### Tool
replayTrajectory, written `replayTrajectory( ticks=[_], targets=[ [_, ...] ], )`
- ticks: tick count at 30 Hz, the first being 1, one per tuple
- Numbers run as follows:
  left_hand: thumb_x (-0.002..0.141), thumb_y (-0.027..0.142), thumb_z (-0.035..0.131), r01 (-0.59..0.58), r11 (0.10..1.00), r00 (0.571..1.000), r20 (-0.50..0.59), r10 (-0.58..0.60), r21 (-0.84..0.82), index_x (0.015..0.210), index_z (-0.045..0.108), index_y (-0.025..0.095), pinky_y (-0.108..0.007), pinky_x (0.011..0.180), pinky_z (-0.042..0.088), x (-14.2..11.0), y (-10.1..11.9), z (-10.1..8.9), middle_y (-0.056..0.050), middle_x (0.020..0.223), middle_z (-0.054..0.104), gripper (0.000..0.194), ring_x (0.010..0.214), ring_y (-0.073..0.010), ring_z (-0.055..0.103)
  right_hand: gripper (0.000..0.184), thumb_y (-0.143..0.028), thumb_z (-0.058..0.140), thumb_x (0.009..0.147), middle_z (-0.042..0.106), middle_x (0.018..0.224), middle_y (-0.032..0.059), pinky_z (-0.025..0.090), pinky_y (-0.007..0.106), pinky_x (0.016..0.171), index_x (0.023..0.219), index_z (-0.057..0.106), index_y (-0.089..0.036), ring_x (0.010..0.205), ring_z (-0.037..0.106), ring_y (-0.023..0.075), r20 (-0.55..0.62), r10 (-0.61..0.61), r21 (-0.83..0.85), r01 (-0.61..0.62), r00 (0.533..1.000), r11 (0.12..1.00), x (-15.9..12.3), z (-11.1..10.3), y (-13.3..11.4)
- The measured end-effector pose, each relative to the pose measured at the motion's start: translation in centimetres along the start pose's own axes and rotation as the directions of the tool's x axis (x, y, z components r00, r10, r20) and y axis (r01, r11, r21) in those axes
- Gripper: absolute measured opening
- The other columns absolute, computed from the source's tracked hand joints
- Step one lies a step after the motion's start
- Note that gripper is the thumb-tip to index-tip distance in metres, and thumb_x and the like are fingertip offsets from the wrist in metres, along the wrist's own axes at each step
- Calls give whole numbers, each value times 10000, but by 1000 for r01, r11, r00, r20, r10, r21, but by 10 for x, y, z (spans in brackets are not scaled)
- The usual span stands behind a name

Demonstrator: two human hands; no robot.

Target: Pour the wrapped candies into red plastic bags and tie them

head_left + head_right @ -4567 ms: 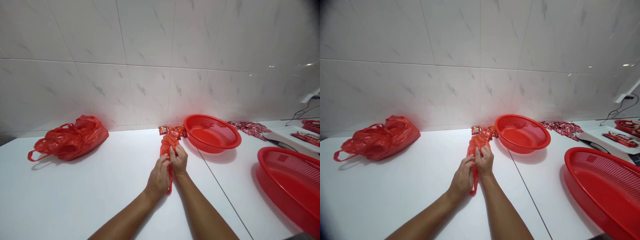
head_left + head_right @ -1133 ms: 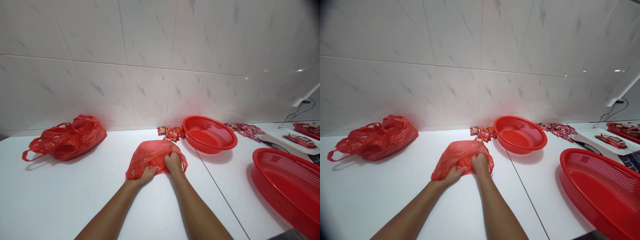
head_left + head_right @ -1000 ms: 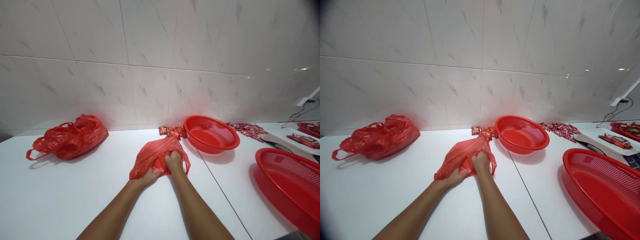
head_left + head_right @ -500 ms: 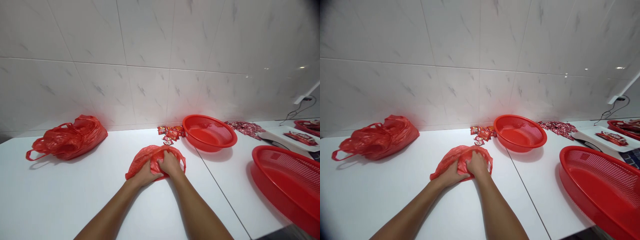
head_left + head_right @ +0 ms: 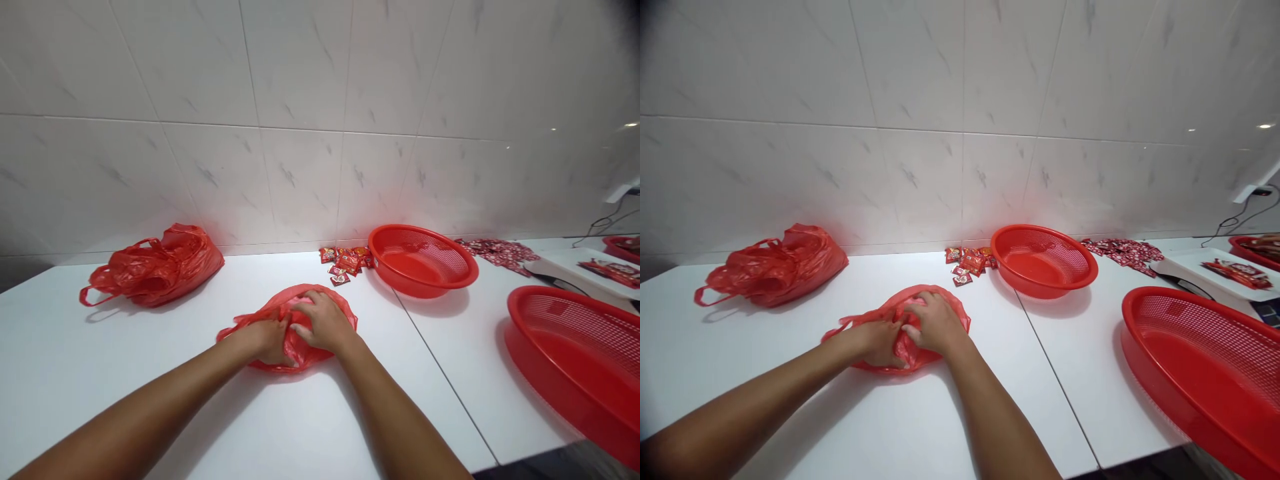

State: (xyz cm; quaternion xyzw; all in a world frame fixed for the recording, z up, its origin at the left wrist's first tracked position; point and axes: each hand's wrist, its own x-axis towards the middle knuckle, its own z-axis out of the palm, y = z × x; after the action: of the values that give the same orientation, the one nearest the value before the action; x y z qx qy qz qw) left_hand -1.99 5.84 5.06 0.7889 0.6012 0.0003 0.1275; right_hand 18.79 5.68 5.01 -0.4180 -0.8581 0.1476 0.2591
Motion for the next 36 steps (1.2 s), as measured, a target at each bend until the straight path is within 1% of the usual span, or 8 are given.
replayTrajectory(
  ticks=[6, 11, 15, 19, 26, 30, 34, 36],
  targets=[
    [837, 537, 586, -236, 962, 972, 19, 236, 140, 1183, 767, 219, -583, 985, 512, -27, 20, 0, -177, 1136, 738, 504, 1078, -440, 690, 1267, -617, 871, 681, -84, 1781, 103, 251, 550, 1260, 1697, 149, -393, 1626, 74, 408, 315, 350, 37, -380, 882, 924, -3, 2, 25],
    [1011, 339, 384, -451, 891, 892, -15, 452, 58, 1123, 761, 255, -532, 1012, 507, -43, 48, -14, -115, 1089, 730, 402, 1059, -346, 669, 1210, -576, 824, 727, -110, 1774, 137, 274, 539, 1259, 1707, 160, -326, 1618, 136, 414, 449, 360, 0, -403, 818, 915, 2, 10, 33],
    [1045, 369, 441, -449, 893, 882, -153, 447, 20, 1331, 695, 284, -578, 1256, 313, -38, 35, -5, -62, 1436, 662, 392, 1390, -331, 542, 1289, -667, 854, 661, -115, 1775, 122, 260, 576, 1257, 1704, 170, -342, 1609, 131, 454, 467, 369, -24, -405, 804, 914, 3, 9, 31],
    [882, 670, 666, -281, 958, 945, -155, 287, 57, 1626, 421, 336, -670, 1297, 151, -24, -9, 23, -53, 1718, 354, 852, 1602, -417, 237, 1232, -698, 819, 703, 349, 1698, 148, 379, 567, 1182, 1700, 175, -368, 1550, 343, 402, 469, 343, -13, -382, 814, 924, -3, 1, 23],
    [832, 647, 732, -252, 967, 963, -94, 253, 28, 1658, 335, 383, -652, 1304, 159, -13, -39, 34, -27, 1751, 269, 953, 1625, -406, 164, 361, -448, 535, 1005, 751, 1120, 80, 537, 405, 926, 1226, 760, -272, 1040, 699, 273, 114, 191, -104, -179, 975, 978, -7, -12, -24],
    [807, 607, 770, -284, 959, 954, -95, 283, -2, 1665, 312, 384, -645, 1308, 159, -14, -41, 30, -31, 1756, 255, 998, 1626, -401, 165, 378, -497, 598, 982, 678, 1389, 26, 364, 464, 1186, 1310, 722, -355, 1391, 527, 297, 117, 81, -29, -78, 990, 997, -6, -7, -25],
    [819, 625, 747, -281, 959, 958, -69, 279, -27, 1664, 317, 385, -639, 1308, 166, -18, -43, 25, -23, 1747, 283, 979, 1625, -402, 172, 1112, -694, 842, 711, 174, 1772, 30, 23, 673, 1257, 1655, 320, -419, 1622, -15, 437, 358, 263, -28, -272, 896, 962, -8, 5, 10],
    [807, 601, 759, -264, 964, 963, -60, 263, -25, 1664, 320, 387, -635, 1312, 161, -19, -43, 23, -14, 1747, 281, 986, 1627, -399, 163, 1054, -735, 797, 740, 275, 1743, 57, 100, 636, 1267, 1641, 371, -391, 1620, 93, 420, 350, 274, 51, -310, 896, 949, -5, 6, 30]
  ],
)
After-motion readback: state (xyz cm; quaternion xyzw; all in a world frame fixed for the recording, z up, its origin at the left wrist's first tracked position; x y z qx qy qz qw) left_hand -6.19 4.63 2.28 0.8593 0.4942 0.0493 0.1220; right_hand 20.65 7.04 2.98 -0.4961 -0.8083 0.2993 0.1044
